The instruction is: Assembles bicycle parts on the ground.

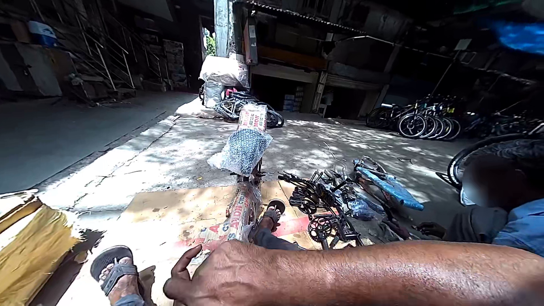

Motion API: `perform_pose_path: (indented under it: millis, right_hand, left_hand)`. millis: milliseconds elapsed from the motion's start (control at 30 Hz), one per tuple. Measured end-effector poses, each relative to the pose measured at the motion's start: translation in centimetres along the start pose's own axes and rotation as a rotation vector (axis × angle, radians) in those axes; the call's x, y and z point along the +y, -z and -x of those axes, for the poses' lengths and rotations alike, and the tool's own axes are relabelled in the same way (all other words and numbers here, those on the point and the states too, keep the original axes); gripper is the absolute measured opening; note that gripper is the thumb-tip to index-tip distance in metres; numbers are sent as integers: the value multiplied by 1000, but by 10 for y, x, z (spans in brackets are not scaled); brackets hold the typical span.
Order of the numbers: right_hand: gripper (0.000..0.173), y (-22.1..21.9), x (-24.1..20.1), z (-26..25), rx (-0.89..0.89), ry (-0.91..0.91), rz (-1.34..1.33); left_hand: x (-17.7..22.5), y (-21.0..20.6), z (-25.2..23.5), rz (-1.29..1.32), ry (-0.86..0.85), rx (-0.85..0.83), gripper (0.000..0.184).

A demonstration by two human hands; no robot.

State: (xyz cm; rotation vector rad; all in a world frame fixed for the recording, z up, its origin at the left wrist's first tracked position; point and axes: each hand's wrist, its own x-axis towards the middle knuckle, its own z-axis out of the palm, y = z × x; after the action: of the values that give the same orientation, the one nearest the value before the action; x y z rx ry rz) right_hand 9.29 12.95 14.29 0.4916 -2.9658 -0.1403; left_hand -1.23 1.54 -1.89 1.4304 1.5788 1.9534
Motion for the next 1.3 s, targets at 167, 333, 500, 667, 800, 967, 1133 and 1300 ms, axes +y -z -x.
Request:
perform_pose_path:
  millis: [167,333,500,667,800,967,1133,1300]
  right_hand:
    - [32,6,4,1,-35,110,68]
    - [27,-8,7,2,66,72,38]
    - [47,16,2,2,-130,-24,-51]
    - [31,-2,11,2,7,187,84]
    - [37,3,2,0,-29,-16,-18]
    - [34,-3,16,7,17,283,234]
    - [38,-1,-15,-5,-61,-239,-59]
    - [32,8,-3,-2,-47,-2,22]
  left_hand:
    - [17,-3,-4,8,17,13,114]
    - [15,-4,-2,-47,12,-19,113]
    - [18,-2,-2,33,8,-33,112]
    - [15,-3,-7,31,9,-7,112]
    - [15,-7,-11,36,-49,13,120]
    - [-8,-9,-14,239,-92,65,105]
    - [18,-3,-2,1,-1,-4,119]
    - [17,-1,-3,-2,8,-6,110]
